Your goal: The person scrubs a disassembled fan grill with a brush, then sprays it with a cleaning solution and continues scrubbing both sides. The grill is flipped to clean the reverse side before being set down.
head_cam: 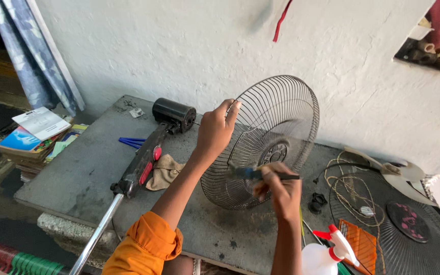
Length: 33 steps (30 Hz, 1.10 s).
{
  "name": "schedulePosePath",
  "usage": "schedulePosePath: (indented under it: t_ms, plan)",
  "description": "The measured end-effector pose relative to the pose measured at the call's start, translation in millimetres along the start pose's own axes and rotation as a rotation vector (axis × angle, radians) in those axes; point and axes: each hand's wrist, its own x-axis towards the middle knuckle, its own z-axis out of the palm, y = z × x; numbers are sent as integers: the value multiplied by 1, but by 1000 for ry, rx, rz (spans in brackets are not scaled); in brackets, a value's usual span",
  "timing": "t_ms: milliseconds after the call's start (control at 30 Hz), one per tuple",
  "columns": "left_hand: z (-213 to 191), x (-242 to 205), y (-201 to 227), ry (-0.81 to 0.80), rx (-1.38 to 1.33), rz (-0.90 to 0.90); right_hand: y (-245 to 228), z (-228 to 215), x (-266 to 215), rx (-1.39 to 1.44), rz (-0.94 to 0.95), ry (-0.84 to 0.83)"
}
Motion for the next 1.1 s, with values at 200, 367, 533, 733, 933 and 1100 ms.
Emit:
schedulePosePath:
  t_ms: [200, 367, 533, 733, 933, 1100]
  plan:
    - [3, -3, 2, -13, 15, -30, -15, -3, 2, -180, 279, 21]
    - [4, -2, -4, 8, -17, 27, -7, 4, 4, 91, 10, 142]
    - [3, -2, -10, -13, 13, -37, -11, 0, 11, -239, 410, -152]
    - [0, -6, -11, -8, 25, -42, -10, 7, 19, 151, 62, 343]
    - [-5, -9, -15, -31, 1, -59, 8, 4, 26, 229, -69, 239]
    - [-6, -4, -11, -52, 26, -95, -9, -4, 32, 11, 256, 87]
